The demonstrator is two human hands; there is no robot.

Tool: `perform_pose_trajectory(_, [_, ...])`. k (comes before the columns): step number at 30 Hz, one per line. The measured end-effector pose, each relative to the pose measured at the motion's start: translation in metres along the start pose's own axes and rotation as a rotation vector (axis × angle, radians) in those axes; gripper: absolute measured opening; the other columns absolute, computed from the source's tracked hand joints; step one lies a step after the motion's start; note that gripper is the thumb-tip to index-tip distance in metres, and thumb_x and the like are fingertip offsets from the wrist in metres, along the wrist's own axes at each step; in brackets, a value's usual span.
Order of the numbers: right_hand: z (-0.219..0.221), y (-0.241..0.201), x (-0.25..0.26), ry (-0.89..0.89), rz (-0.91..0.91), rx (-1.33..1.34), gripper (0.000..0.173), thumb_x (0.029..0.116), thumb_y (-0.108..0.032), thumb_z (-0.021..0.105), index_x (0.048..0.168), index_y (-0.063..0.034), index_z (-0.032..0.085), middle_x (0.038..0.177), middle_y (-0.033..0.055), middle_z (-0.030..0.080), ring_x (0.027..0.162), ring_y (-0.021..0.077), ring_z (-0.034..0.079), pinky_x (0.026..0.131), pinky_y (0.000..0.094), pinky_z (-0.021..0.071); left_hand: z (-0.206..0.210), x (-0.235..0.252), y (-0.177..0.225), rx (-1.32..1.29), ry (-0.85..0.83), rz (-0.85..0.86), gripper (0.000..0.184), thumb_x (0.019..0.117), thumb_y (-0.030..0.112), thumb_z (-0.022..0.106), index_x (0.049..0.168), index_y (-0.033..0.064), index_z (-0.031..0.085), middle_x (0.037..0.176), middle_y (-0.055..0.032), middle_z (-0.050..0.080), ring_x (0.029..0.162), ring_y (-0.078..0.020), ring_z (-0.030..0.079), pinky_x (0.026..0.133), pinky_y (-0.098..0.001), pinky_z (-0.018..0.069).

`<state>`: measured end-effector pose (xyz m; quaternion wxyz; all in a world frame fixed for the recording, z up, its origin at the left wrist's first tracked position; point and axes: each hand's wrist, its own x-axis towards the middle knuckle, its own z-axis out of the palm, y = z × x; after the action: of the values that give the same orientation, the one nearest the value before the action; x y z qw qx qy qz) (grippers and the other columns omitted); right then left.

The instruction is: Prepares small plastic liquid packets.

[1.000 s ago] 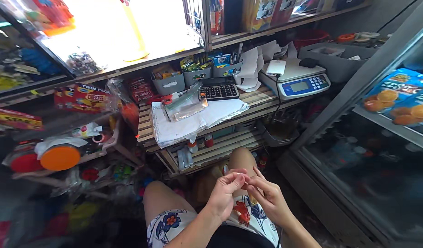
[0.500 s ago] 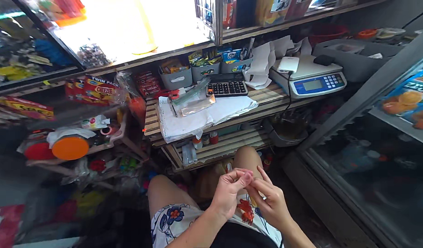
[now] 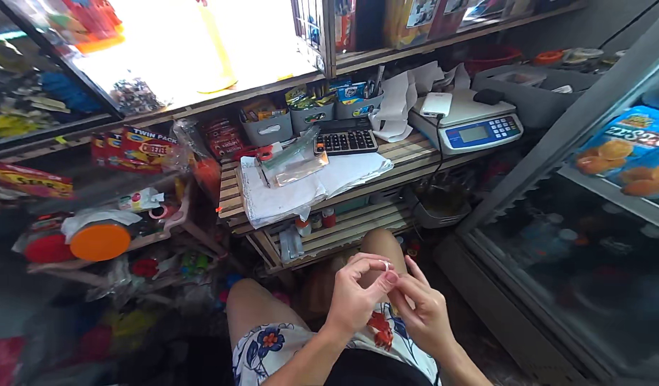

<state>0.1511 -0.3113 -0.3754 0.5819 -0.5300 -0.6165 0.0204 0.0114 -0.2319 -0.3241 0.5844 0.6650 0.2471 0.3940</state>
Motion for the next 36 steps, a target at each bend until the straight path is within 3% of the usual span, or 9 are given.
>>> perform_pose_trajectory(3, [0.005,-0.004,-0.002,-0.033,-0.018,0.064,0.023,0.1055,-0.023,0.054,0.097,-0.0097,0.071,0.090,-0.0038,0.073,0.093,-0.0006,0.069,0.122,0.0442,0.0355,0.006,0.001,0.012,-0.301,0.094,-0.202,0.009,0.0906,0.007,0.074,0.083,0.0020,0.074,0.099,-0.0064,0.072,0.091,-0.0106,0.068,0.080,-0.0265,0.0581])
perform_pose_trajectory(6, [-0.005,-0.004,0.002,-0.098,0.045,0.233,0.024,0.1069,-0.027,0.054,0.103,-0.0135,0.073,0.098,-0.0070,0.074,0.101,0.0004,0.069,0.123,0.0465,0.0340,-0.015,0.005,0.011,-0.263,-0.156,-0.043,0.009,0.0918,0.008,0.073,0.084,0.0027,0.075,0.116,-0.0050,0.068,0.105,-0.0091,0.065,0.091,-0.0266,0.0562])
perform_pose_trajectory(11, [-0.024,-0.008,0.014,-0.252,0.104,0.359,0.024,0.1055,-0.030,0.057,0.098,-0.0165,0.074,0.110,-0.0034,0.074,0.125,0.0154,0.063,0.122,0.0494,0.0351,-0.043,0.017,0.035,0.285,-0.482,0.414,0.008,0.0966,0.005,0.069,0.097,-0.0028,0.070,0.103,-0.0125,0.073,0.098,-0.0147,0.071,0.088,-0.0269,0.0589])
perform_pose_trajectory(16, [-0.032,-0.017,0.025,-0.288,0.066,0.253,0.018,0.1025,-0.025,0.061,0.098,-0.0148,0.075,0.103,-0.0031,0.069,0.106,0.0069,0.063,0.102,0.0283,0.0507,-0.045,0.016,0.062,0.958,-0.522,0.837,0.019,0.0993,0.000,0.057,0.110,0.0039,0.073,0.087,-0.0095,0.065,0.080,-0.0212,0.065,0.069,-0.0287,0.0546])
perform_pose_trajectory(19, [-0.040,-0.022,0.034,-0.317,0.019,0.220,0.018,0.1035,-0.025,0.060,0.098,-0.0159,0.075,0.103,-0.0043,0.070,0.104,0.0066,0.066,0.106,0.0326,0.0505,-0.046,0.014,0.074,1.217,-0.503,0.966,0.016,0.1008,0.002,0.053,0.099,0.0032,0.069,0.089,-0.0102,0.063,0.083,-0.0240,0.063,0.070,-0.0315,0.0528])
perform_pose_trajectory(24, [-0.048,-0.028,0.044,-0.277,-0.133,0.217,0.014,0.1031,-0.022,0.062,0.102,-0.0170,0.075,0.104,-0.0063,0.075,0.103,0.0049,0.070,0.123,0.0505,0.0359,-0.051,0.012,0.075,0.521,-0.566,0.438,0.028,0.1078,0.015,0.050,0.092,0.0005,0.068,0.088,-0.0066,0.063,0.085,-0.0116,0.061,0.079,-0.0226,0.0507])
perform_pose_trajectory(29, [-0.047,-0.037,0.054,-0.184,0.006,0.455,0.010,0.0950,-0.020,0.073,0.099,-0.0151,0.081,0.100,-0.0035,0.079,0.101,0.0080,0.074,0.124,0.0518,0.0331,-0.043,0.002,0.077,-0.323,-0.409,-0.183,0.013,0.0989,0.017,0.067,0.093,0.0095,0.077,0.087,0.0051,0.073,0.072,0.0034,0.062,0.064,-0.0137,0.0507])
perform_pose_trajectory(32, [-0.045,-0.043,0.065,-0.206,0.013,0.430,0.008,0.0946,-0.019,0.074,0.098,-0.0135,0.079,0.098,-0.0043,0.078,0.100,0.0065,0.073,0.124,0.0533,0.0330,-0.041,0.000,0.074,-0.617,-0.311,-0.346,0.013,0.0980,0.017,0.068,0.094,0.0103,0.079,0.084,0.0020,0.073,0.066,0.0030,0.061,0.061,-0.0125,0.0494])
perform_pose_trajectory(36, [-0.043,-0.040,0.090,-0.195,-0.158,0.091,0.010,0.0996,-0.017,0.067,0.102,-0.0115,0.075,0.102,-0.0042,0.077,0.102,0.0042,0.072,0.123,0.0586,0.0313,-0.040,-0.004,0.067,-0.911,-0.233,-0.363,0.018,0.1010,0.010,0.062,0.114,0.0044,0.073,0.092,-0.0016,0.072,0.076,-0.0034,0.066,0.074,-0.0177,0.0553])
